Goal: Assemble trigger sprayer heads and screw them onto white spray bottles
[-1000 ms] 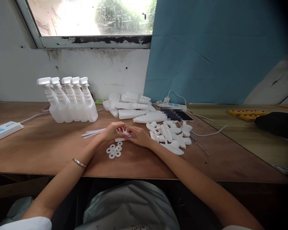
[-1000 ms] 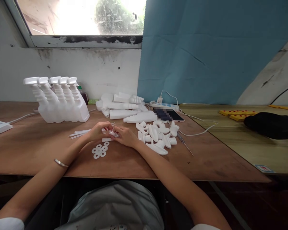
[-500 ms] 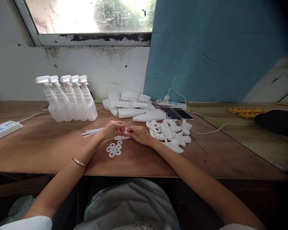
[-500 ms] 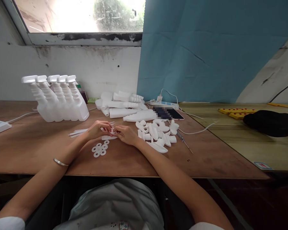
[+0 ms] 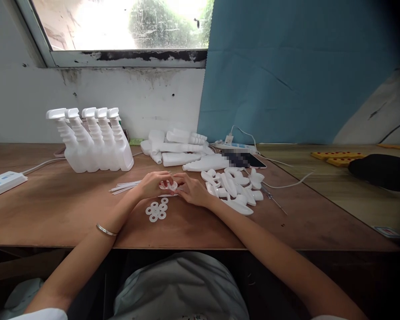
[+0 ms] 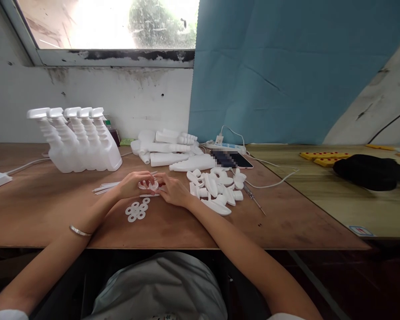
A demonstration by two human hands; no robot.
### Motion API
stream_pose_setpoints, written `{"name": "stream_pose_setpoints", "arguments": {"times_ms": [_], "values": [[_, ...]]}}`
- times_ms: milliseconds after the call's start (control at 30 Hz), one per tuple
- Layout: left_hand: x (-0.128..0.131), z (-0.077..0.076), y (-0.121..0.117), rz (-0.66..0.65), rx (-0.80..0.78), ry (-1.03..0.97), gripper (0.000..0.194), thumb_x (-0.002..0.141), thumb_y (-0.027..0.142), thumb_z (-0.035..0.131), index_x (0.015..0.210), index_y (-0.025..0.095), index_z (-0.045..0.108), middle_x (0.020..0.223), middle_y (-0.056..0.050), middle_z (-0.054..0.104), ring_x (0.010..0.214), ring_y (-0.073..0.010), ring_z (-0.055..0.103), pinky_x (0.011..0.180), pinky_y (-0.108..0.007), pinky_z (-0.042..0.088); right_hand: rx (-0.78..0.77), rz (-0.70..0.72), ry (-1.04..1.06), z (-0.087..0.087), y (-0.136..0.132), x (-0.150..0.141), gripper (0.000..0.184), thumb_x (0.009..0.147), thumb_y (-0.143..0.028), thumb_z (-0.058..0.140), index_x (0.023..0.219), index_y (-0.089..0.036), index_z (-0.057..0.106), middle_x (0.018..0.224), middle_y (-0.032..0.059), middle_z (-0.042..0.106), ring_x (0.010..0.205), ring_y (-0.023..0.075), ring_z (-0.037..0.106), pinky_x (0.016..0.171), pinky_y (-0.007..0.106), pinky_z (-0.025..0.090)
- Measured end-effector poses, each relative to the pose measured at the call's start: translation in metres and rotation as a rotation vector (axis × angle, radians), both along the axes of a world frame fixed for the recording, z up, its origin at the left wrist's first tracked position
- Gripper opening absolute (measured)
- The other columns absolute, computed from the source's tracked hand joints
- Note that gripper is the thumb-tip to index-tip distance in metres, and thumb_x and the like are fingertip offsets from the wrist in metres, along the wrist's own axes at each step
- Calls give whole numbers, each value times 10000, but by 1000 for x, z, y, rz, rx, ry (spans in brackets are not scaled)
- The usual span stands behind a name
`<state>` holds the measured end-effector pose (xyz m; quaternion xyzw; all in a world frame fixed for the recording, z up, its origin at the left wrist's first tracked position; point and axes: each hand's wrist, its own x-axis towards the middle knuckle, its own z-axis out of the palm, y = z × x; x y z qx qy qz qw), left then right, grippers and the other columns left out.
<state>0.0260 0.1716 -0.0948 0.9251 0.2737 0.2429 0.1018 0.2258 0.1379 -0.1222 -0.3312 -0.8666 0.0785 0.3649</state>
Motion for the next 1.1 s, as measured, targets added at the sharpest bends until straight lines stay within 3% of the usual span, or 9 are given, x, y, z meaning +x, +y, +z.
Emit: {"name": "stream_pose_setpoints", "arguments": {"times_ms": [233,467,567,667,767,833,900,1000,1100], "values": [[3,5,-6,-19,89,104,272,720,450,598,840,206,598,917,-10,601,722,-120,553,638,-202,394,77,52,-7,-2,-1,0,447,747,-181,562,1155,-180,380,955,68,616,875,191,599,777,310,459],[3,0,-5,-57,32,40,243,737,396,589,858,185,600,922,-33,594,720,-122,553,653,-208,417,32,55,-27,-2,0,-1,434,746,-211,565,1143,-175,396,1007,85,581,878,199,571,777,321,454],[2,1,-3,-77,-50,-7,267,720,411,604,842,174,605,892,-40,601,717,-127,553,645,-214,428,-52,23,-24,-4,1,-3,423,770,-262,564,1147,-176,392,929,66,596,817,187,582,734,310,459],[-3,7,0,-56,-241,-79,331,722,446,589,903,169,585,882,-43,621,719,-132,567,626,-216,440,-108,-5,-13,-6,2,-3,409,768,-248,571,1135,-181,404,905,55,599,811,180,582,725,302,454],[-17,15,6,142,-317,-84,332,800,465,452,897,169,566,801,-36,631,657,-128,566,577,-219,423,-136,-43,-11,-7,3,-4,403,759,-221,575,1129,-187,420,913,54,595,822,178,576,725,300,453],[-29,18,11,363,-233,90,303,798,457,440,828,189,579,766,-24,631,657,-135,562,556,-219,387,-144,-57,-18,-6,3,-4,389,759,-219,575,1119,-186,431,907,52,592,823,176,574,725,299,453],[-42,19,17,545,-155,311,242,713,440,550,768,209,594,792,-17,640,699,-157,566,550,-225,354,-148,-63,-20,-5,3,-5,388,758,-217,578,1117,-180,434,894,52,590,822,174,576,725,296,452],[-56,18,22,652,-162,470,246,573,408,664,713,212,614,810,-32,647,711,-193,569,547,-241,338,-159,-67,-22,-4,2,-5,393,764,-219,576,1125,-176,428,889,53,590,828,172,582,722,292,452],[-60,17,25,674,-175,503,200,563,369,661,686,214,631,818,-43,649,713,-201,570,567,-251,350,-172,-70,-22,-5,3,-5,396,776,-226,566,1141,-184,419,902,55,582,830,168,585,716,290,453]]}}
